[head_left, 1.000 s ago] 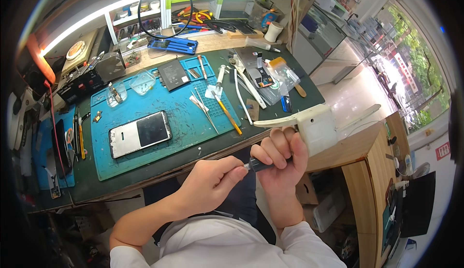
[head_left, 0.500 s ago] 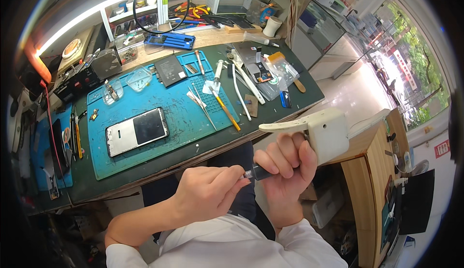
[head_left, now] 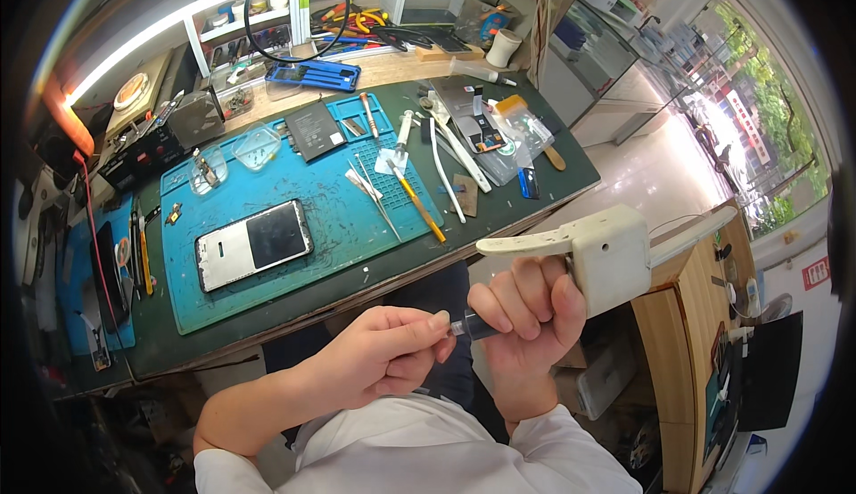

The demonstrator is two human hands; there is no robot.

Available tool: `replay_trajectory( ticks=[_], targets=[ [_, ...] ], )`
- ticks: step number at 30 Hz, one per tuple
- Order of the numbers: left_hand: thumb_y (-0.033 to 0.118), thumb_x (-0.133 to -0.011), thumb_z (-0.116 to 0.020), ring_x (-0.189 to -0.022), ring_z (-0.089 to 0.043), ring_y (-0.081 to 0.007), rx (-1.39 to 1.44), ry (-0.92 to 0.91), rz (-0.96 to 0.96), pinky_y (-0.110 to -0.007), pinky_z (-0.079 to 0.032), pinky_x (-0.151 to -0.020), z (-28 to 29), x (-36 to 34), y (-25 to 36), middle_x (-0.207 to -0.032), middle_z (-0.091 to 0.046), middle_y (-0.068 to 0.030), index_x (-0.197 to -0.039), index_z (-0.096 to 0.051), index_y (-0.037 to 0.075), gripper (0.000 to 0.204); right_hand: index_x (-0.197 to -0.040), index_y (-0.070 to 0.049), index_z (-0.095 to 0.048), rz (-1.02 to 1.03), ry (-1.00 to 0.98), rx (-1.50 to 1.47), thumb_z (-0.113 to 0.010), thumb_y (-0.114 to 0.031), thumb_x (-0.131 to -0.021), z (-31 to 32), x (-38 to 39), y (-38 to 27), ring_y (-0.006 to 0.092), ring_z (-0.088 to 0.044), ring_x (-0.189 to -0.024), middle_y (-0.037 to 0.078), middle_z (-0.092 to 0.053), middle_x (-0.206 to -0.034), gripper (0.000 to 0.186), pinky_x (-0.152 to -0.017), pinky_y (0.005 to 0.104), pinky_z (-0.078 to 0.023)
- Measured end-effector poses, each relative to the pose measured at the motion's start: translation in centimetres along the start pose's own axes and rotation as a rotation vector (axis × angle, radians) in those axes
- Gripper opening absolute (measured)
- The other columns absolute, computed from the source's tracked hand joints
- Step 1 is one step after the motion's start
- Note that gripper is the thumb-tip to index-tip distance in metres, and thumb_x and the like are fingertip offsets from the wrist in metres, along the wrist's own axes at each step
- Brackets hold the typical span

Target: The person cleans a disassembled smartphone with a brush, removes a small internal component, and applies adhesive to the device's frame using a glue gun. The work is performed at a cluttered electronics repair bench.

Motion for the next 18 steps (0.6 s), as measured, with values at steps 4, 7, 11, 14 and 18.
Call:
replay_trajectory(
  ticks=[4, 7, 11, 14, 18],
  targets=[
    [0.031, -0.106, -0.048, -0.05, -0.04, -0.0068, -0.412, 0.095, -0.153, -0.023, -0.031, -0.046, 0.3, -0.2, 1.0, -0.057, -0.046, 0.0003, -0.097, -0.061, -0.001, 0.036, -0.072, -0.017, -0.039, 0.019, 0.028, 0.029, -0.056, -0.021, -0.1, 0.3, -0.3, -0.2, 0.0056, -0.04, -0.052, -0.007, -0.034, -0.062, 0.033, -0.062, 0.0273, -0.038],
    [0.025, -0.098, -0.062, -0.058, -0.06, -0.016, -1.123, 0.299, -0.579, -0.027, -0.047, -0.052, -0.2, 0.0, 2.5, -0.072, -0.063, -0.0089, -0.103, -0.063, -0.001, 0.027, -0.072, -0.017, -0.039, 0.044, 0.059, 0.076, -0.054, -0.022, -0.101, 0.5, -0.1, 0.1, 0.0053, -0.04, -0.051, -0.007, -0.034, -0.063, 0.033, -0.061, 0.0273, -0.038],
    [0.018, -0.079, -0.079, -0.058, -0.06, -0.0241, -1.677, 0.383, -1.113, -0.034, -0.048, -0.051, -1.9, 0.6, 2.7, -0.07, -0.06, -0.0074, -0.096, -0.063, 0.002, 0.028, -0.073, -0.017, -0.039, 0.055, 0.081, 0.073, -0.054, -0.023, -0.101, 1.1, 0.2, 0.4, 0.0048, -0.038, -0.05, -0.007, -0.034, -0.063, 0.033, -0.06, 0.0268, -0.037],
    [0.018, -0.08, -0.077, -0.056, -0.059, -0.0233, -1.823, 0.412, -1.053, -0.034, -0.047, -0.05, -1.7, 0.4, 2.1, -0.067, -0.058, -0.0056, -0.09, -0.062, 0.003, 0.024, -0.073, -0.017, -0.039, 0.042, 0.099, 0.078, -0.054, -0.022, -0.101, 1.3, 0.4, 0.6, 0.0046, -0.038, -0.05, -0.008, -0.034, -0.063, 0.032, -0.059, 0.0265, -0.037],
    [0.022, -0.088, -0.072, -0.051, -0.056, -0.0226, -1.697, 0.391, -0.946, -0.032, -0.044, -0.049, -1.3, 0.6, 1.8, -0.061, -0.054, -0.0067, -0.084, -0.06, 0.006, 0.021, -0.073, -0.017, -0.038, -0.02, 0.165, 0.001, -0.053, -0.021, -0.101, 1.5, 0.8, 0.9, 0.0047, -0.038, -0.05, -0.007, -0.034, -0.063, 0.032, -0.059, 0.0265, -0.037]
  ],
)
Point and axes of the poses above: each hand's wrist, its own x-axis away from the middle knuckle, its own z-axis out of the back of the hand, y = z × x, the point moved 6 cm from there along -x, towards the middle knuckle
